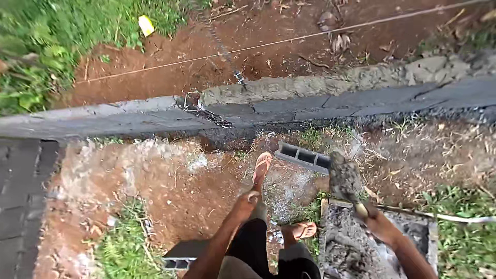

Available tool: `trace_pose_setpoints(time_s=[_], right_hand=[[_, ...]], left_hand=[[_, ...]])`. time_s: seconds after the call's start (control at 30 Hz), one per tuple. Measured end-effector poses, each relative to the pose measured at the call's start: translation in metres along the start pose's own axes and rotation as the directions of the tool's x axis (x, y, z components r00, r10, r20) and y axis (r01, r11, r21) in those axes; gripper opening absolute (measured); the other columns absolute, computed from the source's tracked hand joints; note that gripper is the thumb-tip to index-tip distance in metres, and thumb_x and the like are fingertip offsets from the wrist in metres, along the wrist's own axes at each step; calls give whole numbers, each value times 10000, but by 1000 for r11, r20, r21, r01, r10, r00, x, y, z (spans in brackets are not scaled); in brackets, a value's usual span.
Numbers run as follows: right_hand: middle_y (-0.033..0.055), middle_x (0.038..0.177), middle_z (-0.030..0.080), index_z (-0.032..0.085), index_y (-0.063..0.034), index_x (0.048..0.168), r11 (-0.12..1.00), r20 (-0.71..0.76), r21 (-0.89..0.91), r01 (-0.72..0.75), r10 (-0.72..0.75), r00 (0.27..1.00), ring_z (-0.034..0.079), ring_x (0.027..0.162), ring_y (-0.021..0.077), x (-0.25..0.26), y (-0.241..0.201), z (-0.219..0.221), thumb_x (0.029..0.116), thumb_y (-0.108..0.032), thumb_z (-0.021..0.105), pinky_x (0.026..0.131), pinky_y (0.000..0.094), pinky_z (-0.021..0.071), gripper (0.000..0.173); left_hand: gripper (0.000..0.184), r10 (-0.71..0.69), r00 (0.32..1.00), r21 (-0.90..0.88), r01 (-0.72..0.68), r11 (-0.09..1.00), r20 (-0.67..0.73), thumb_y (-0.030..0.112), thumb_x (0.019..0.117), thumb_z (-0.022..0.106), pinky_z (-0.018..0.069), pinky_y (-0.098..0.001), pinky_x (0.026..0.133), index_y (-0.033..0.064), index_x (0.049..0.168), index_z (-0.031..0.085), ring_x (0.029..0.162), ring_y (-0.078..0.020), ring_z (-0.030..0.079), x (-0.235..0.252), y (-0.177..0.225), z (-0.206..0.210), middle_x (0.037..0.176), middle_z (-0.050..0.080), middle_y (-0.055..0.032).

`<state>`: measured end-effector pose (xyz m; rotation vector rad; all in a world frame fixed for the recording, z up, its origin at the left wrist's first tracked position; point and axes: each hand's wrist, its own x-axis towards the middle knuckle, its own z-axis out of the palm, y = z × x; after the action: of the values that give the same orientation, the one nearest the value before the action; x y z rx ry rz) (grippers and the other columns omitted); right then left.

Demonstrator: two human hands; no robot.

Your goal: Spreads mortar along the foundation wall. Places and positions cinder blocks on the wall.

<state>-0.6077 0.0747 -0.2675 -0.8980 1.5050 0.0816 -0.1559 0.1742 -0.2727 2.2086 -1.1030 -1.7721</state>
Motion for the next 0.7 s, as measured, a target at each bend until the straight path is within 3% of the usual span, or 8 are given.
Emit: trace_pose_setpoints(time_s=[0.13, 0.23, 0.33, 0.4, 0.5, 0.57, 0.7], right_hand=[[119, 877, 590, 509, -62, 1394, 949, 69, -293, 118, -102, 992, 536, 591, 181, 65, -177, -7, 1011, -183, 637, 538, 390, 504, 422], [191, 1005, 618, 497, -68, 1438, 869, 92, -468, 162, -134, 987, 576, 692, 244, 112, -301, -3, 1031, -195, 619, 642, 457, 529, 443], [225, 970, 617, 522, -61, 1413, 792, 66, -579, 194, -192, 979, 580, 699, 291, 159, -397, 9, 1041, -183, 618, 669, 501, 520, 403], [272, 987, 649, 562, -53, 1373, 734, 68, -632, 248, -266, 961, 639, 708, 378, 194, -446, 21, 1007, -169, 652, 658, 585, 552, 394], [286, 1044, 664, 587, -46, 1339, 632, 98, -725, 275, -300, 949, 673, 823, 436, 222, -513, 55, 997, -185, 667, 729, 639, 550, 378], [308, 1096, 671, 634, -4, 1264, 538, 132, -783, 312, -346, 929, 671, 977, 491, 235, -540, 80, 966, -172, 689, 835, 707, 517, 347], [326, 1193, 650, 596, 36, 1327, 383, 218, -845, 374, -393, 893, 619, 1151, 517, 236, -568, 140, 946, -180, 720, 953, 735, 468, 455]], left_hand=[[349, 67, 979, -141, -96, 985, -195, 108, 1052, 505, 543, -449, 1019, 26, 1375, 606, 1130, -259, 679, 40, 25, -118, 1285, 668, -174], [344, 132, 931, -122, -183, 976, -339, 98, 1054, 516, 541, -459, 1013, 7, 1374, 604, 1132, -272, 678, 74, 50, -212, 1287, 667, -192], [345, 186, 873, -41, -228, 973, -451, 161, 1082, 496, 546, -537, 966, 42, 1389, 599, 1085, -316, 688, 111, 75, -293, 1275, 674, -198], [359, 215, 845, 2, -245, 969, -490, 161, 1081, 493, 537, -533, 1020, 36, 1403, 590, 1144, -314, 682, 139, 92, -337, 1313, 663, -194], [392, 237, 840, 73, -231, 970, -489, 145, 1050, 543, 481, -539, 1095, 43, 1428, 577, 1260, -325, 628, 174, 122, -379, 1357, 646, -191], [461, 257, 846, 97, -240, 966, -467, 128, 1020, 588, 474, -531, 1105, 40, 1469, 530, 1291, -328, 607, 199, 139, -392, 1387, 627, -191], [729, 284, 863, 130, -253, 959, -418, 149, 953, 700, 472, -558, 1101, 39, 1583, 350, 1311, -375, 585, 244, 165, -395, 1480, 547, -219]])
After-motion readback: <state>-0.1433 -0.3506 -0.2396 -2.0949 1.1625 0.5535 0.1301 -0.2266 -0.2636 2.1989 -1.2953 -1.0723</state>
